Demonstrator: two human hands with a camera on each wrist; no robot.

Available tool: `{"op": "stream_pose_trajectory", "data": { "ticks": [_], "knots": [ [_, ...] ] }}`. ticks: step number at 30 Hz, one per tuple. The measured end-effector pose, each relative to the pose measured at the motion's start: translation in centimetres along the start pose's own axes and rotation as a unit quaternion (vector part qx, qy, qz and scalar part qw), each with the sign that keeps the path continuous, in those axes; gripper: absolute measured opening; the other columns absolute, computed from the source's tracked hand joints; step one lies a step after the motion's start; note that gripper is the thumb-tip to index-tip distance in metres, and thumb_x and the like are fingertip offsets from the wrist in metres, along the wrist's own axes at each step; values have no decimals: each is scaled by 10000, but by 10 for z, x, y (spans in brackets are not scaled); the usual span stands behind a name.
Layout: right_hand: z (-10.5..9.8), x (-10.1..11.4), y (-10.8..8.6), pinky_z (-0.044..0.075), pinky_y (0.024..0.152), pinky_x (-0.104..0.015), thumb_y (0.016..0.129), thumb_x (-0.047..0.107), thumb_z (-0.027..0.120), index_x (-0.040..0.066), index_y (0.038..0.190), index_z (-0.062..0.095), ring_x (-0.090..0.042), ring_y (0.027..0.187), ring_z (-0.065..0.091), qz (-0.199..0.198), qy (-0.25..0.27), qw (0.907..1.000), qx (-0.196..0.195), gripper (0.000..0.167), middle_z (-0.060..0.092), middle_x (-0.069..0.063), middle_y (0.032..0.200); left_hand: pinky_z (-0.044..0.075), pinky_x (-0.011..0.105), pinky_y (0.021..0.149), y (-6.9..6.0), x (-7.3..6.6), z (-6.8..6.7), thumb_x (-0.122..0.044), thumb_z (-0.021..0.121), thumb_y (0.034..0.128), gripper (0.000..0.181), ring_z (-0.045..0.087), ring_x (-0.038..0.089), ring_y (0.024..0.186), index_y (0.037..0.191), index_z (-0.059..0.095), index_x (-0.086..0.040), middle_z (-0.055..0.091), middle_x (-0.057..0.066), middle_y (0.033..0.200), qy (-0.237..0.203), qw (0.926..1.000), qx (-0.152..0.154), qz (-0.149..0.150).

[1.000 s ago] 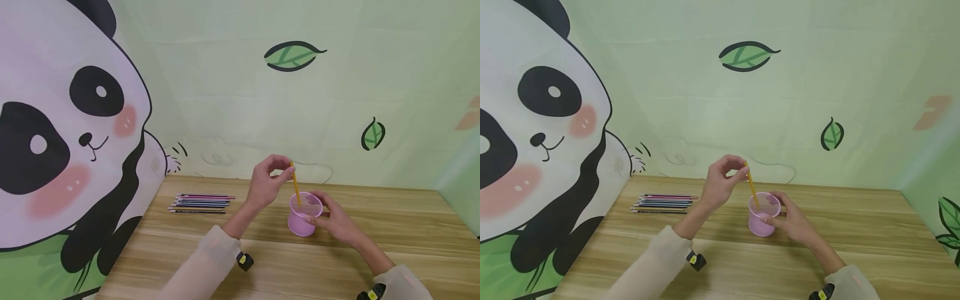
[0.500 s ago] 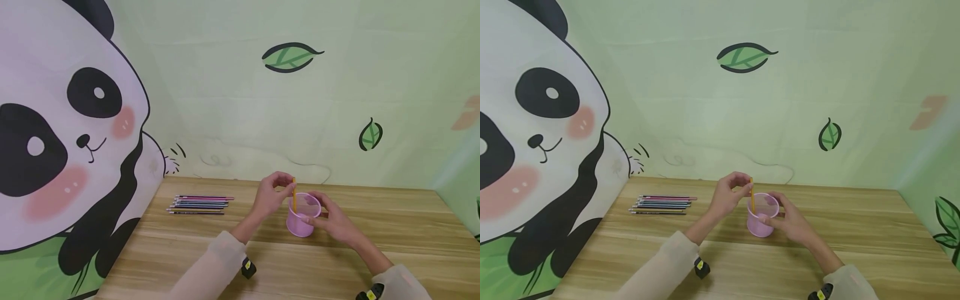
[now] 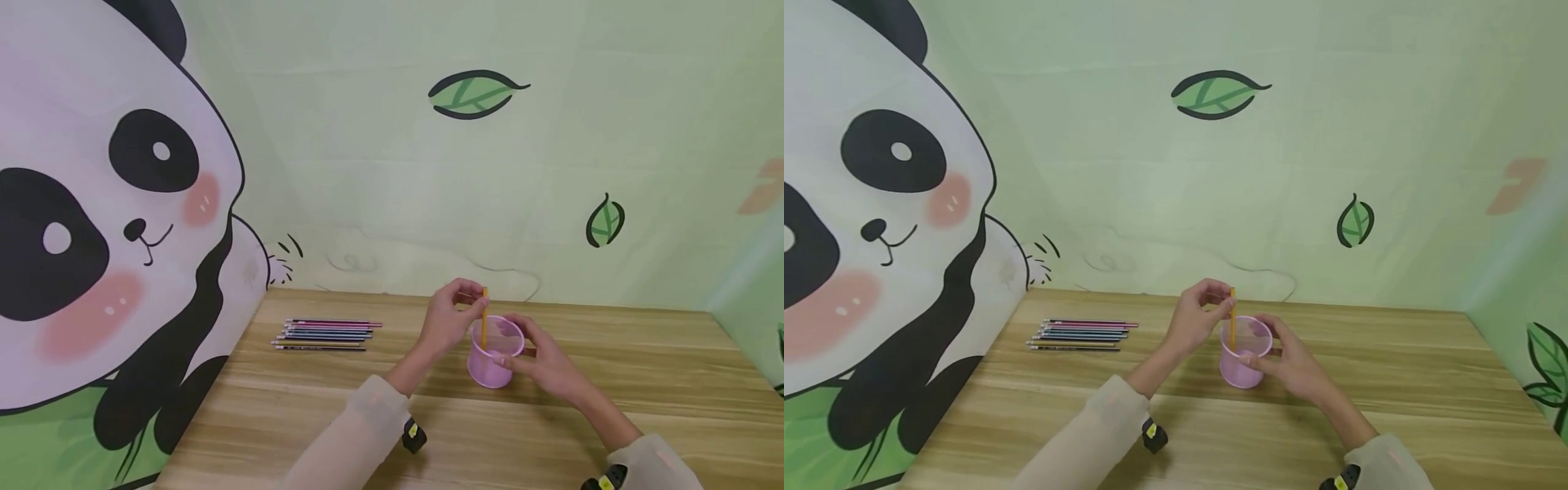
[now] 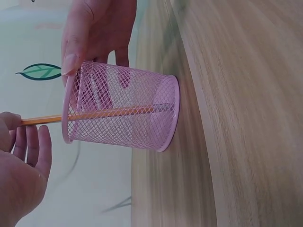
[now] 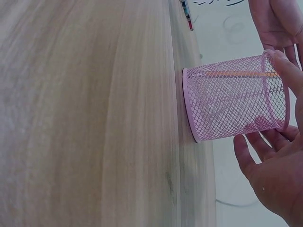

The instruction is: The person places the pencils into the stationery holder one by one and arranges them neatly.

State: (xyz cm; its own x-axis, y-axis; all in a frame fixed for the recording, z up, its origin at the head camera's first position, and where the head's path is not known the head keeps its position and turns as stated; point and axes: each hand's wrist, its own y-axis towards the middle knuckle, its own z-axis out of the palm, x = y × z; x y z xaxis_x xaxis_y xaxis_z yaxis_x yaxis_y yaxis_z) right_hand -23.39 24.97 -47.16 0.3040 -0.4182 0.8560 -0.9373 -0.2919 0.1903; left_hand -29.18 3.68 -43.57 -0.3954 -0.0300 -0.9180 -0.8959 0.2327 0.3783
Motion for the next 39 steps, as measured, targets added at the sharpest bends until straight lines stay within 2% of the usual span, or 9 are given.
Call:
{"op": "stream_pose_trajectory", "data": {
  "ticks": [4,9,19,26,32,39],
  "knots": [
    [0,0,0,460,1100,-643,953,204,819,-19,1556,389,-443,1397,483,-7,27,10000,-12,773,500,-255,1521,604,258,829,0,-2,0,-97,766,985,147,677,105,931,1121,720,-70,732,5,1024,279,9996,-51,-34],
    [0,1,0,456,1105,-639,957,217,816,-13,1558,394,-440,1400,486,10,60,10000,-26,769,498,-250,1526,590,246,877,1,-4,-2,-104,767,988,169,684,117,955,1144,721,-57,732,23,1048,407,9990,6,-176],
    [1,-1,0,462,1096,-640,954,186,817,-19,1556,395,-439,1385,495,-88,76,9999,-45,763,509,-257,1511,592,270,854,-5,2,-14,-163,770,996,211,680,127,994,1191,727,-96,725,-21,1072,811,9947,154,-615],
    [1,2,-1,461,1097,-643,946,184,825,-15,1549,406,-437,1376,506,-128,3,9999,-63,761,527,-255,1495,603,263,832,-7,9,-25,-138,784,979,205,704,142,986,1175,740,-96,745,-7,1065,804,9953,88,-541],
    [1,3,-2,462,1096,-647,953,210,821,16,1555,411,-434,1389,497,-59,-25,10000,-4,754,513,-234,1513,600,276,874,-16,7,-44,-176,786,984,226,704,151,1014,1185,728,-90,739,3,1083,1035,9936,201,-407],
    [1,2,-2,464,1100,-637,951,217,824,25,1563,405,-434,1394,493,-22,33,10000,6,766,501,-235,1523,600,298,905,-30,1,-79,-181,781,989,212,703,144,1004,1170,721,-89,738,27,1101,1639,9844,573,-296]
  ]
}}
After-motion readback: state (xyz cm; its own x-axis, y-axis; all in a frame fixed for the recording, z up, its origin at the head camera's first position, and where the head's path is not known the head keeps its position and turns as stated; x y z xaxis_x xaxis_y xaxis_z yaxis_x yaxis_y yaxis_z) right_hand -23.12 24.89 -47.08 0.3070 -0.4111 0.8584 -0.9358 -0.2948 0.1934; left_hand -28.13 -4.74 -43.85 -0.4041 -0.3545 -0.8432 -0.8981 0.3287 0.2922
